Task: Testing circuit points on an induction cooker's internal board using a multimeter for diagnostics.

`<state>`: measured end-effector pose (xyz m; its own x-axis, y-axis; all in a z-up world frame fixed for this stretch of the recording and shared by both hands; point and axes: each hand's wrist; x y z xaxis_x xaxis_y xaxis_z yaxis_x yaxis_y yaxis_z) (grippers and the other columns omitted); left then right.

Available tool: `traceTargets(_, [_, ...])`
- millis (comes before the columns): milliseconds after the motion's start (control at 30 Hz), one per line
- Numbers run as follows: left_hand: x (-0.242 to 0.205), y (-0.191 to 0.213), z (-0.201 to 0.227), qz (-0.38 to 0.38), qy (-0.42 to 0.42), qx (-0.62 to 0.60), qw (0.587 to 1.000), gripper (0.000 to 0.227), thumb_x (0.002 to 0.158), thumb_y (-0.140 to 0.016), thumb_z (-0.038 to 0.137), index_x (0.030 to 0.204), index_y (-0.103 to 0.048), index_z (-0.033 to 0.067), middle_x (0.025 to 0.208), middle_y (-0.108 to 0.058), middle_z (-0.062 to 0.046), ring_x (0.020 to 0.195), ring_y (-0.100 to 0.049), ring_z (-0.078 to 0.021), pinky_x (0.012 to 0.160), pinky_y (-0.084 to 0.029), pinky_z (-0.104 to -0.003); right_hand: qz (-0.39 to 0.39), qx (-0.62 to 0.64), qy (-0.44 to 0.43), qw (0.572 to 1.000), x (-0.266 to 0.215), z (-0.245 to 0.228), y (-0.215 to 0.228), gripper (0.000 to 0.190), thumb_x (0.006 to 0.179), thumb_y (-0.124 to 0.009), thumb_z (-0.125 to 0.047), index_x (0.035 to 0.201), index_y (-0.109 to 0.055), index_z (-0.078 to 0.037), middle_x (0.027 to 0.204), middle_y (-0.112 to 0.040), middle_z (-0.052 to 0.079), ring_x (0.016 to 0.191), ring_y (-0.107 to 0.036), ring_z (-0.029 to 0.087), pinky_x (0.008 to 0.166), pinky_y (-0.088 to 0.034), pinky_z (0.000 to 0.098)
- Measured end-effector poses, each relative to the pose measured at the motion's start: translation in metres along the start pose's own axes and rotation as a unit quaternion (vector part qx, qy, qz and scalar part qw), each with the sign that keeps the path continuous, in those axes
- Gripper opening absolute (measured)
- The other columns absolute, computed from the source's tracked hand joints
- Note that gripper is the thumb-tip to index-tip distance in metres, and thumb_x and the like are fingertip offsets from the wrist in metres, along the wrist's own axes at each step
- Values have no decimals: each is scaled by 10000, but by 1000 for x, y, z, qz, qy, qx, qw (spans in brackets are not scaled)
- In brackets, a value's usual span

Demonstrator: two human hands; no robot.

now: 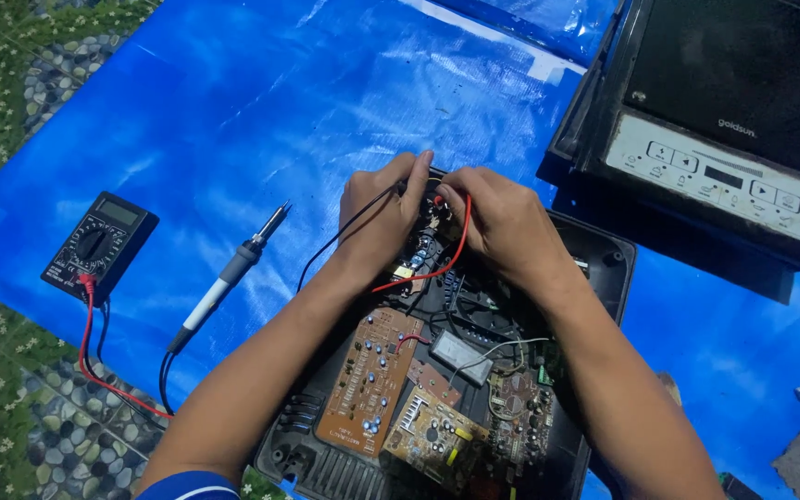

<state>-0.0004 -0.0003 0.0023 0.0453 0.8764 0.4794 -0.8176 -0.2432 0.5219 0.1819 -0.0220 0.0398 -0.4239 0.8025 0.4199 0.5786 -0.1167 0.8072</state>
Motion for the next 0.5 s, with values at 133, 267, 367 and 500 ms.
traceTargets(133, [0, 2, 2, -2, -1, -1, 1000, 466, 1100, -469, 452, 775, -610, 149, 496, -579, -197, 465, -597, -437, 527, -504, -441, -2, 1, -2, 1000, 0, 1, 0, 148, 1095, -584, -222, 1110, -682, -111, 777, -679, 111, 741, -728, 344, 667, -606, 404])
traceTargets(267, [-1, 2, 2, -2, -4, 4, 1000, 473, 1100, -469, 453, 767, -607, 147, 485, -573, -186, 465, -599, -433, 517, -499, -437, 2, -8, 5, 1000, 0, 2, -1, 152, 1104, -573, -225, 1110, -673, -111, 775, -673, 111, 737, -723, 348, 661, -604, 411])
traceTargets(367, [0, 2, 3, -2, -10, 0, 1000, 478, 1103, -467, 453, 758, -586, 145, 483, -559, -194, 463, -596, -436, 510, -492, -429, 5, -8, 7, 1000, 1, 1, 0, 149, 1096, -584, -226, 1106, -671, -105, 777, -678, 123, 744, -724, 367, 655, -605, 429])
traceTargets(500, [-1, 2, 2, -5, -4, 9, 1000, 484, 1103, -465, 460, 757, -596, 148, 497, -572, -200, 484, -608, -440, 510, -499, -436, 0, 6, 6, 1000, 1, 4, -1, 159, 1096, -572, -223, 1098, -671, -98, 765, -671, 120, 729, -727, 343, 659, -608, 406])
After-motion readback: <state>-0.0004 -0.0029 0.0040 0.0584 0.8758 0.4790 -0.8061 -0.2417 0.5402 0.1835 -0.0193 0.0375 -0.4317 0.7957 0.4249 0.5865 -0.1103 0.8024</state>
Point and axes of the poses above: each hand's wrist, its own x-axis towards the middle knuckle, its own y-axis out of the back of the hand, z = x × y
